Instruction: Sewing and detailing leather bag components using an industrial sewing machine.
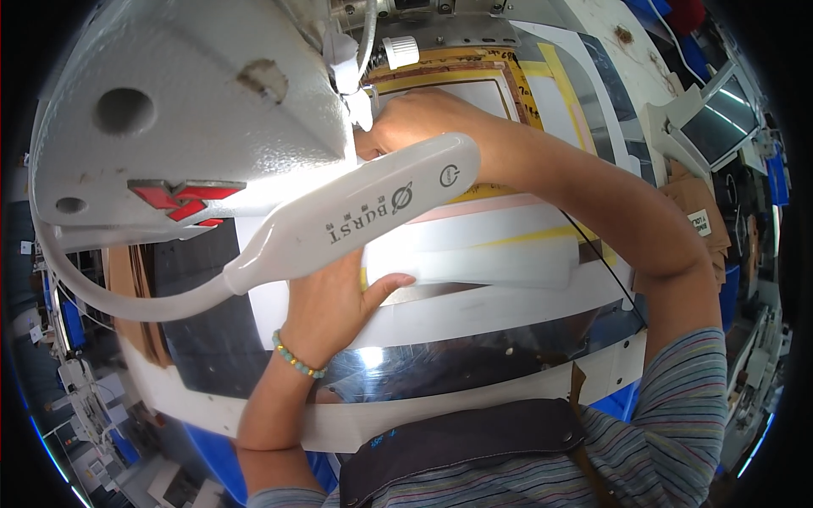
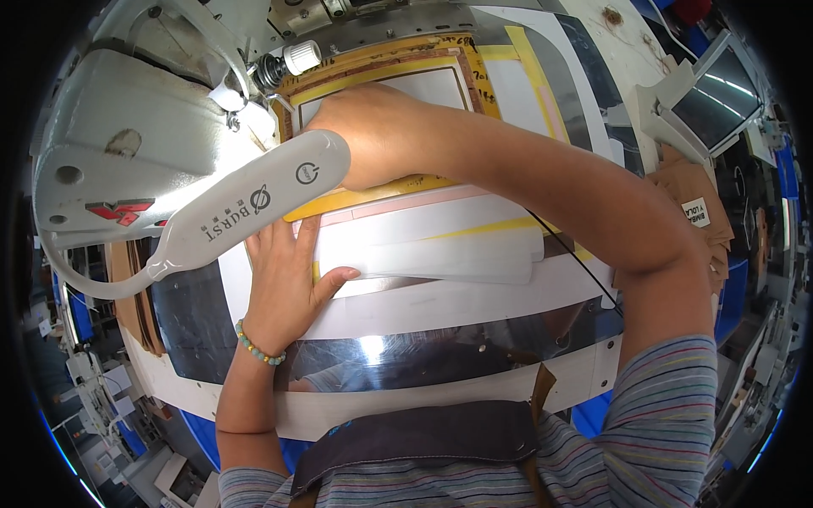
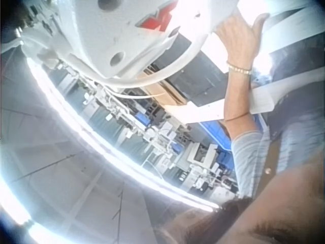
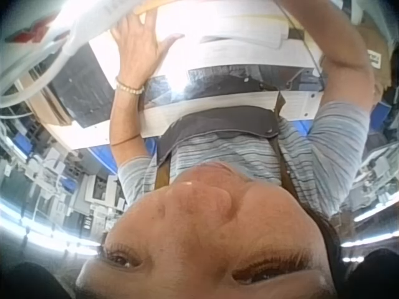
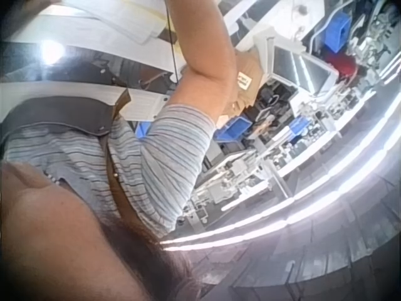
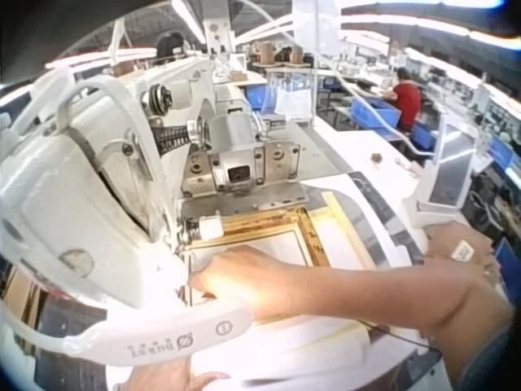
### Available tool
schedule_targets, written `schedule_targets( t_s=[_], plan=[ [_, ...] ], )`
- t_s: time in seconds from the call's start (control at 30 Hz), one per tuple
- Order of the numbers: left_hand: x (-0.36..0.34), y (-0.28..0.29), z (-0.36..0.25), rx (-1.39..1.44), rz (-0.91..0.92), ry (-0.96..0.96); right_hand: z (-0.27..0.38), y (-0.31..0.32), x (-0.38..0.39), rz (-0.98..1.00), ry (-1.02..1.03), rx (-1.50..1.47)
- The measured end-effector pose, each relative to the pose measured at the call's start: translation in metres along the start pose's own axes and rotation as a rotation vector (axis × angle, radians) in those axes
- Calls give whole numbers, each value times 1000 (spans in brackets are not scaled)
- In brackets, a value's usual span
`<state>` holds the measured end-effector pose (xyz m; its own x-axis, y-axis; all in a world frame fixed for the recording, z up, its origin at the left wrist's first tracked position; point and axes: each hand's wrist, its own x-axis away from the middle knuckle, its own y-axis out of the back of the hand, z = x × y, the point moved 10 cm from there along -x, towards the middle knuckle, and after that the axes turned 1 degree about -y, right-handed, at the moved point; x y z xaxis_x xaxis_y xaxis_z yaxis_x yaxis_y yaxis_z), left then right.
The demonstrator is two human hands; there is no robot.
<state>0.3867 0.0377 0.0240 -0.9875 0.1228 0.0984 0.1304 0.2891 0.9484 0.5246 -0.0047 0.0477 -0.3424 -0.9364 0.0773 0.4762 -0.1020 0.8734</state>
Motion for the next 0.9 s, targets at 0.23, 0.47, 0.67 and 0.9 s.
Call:
schedule_targets(
  t_s=[0.23, 0.47, 0.67, 0.9],
  plan=[
    [1, -1, 1, -20, -9, 0, -11, 3, 5, -20, -22, -353],
    [0, -2, 0, -31, -11, 4, -19, 14, 17, -123, 20, -321],
    [0, 1, -2, -47, -24, -8, 0, 37, 8, -246, 113, -23],
    [0, 6, -5, -181, -157, -59, -21, 79, 60, -281, -108, 422]
  ],
)
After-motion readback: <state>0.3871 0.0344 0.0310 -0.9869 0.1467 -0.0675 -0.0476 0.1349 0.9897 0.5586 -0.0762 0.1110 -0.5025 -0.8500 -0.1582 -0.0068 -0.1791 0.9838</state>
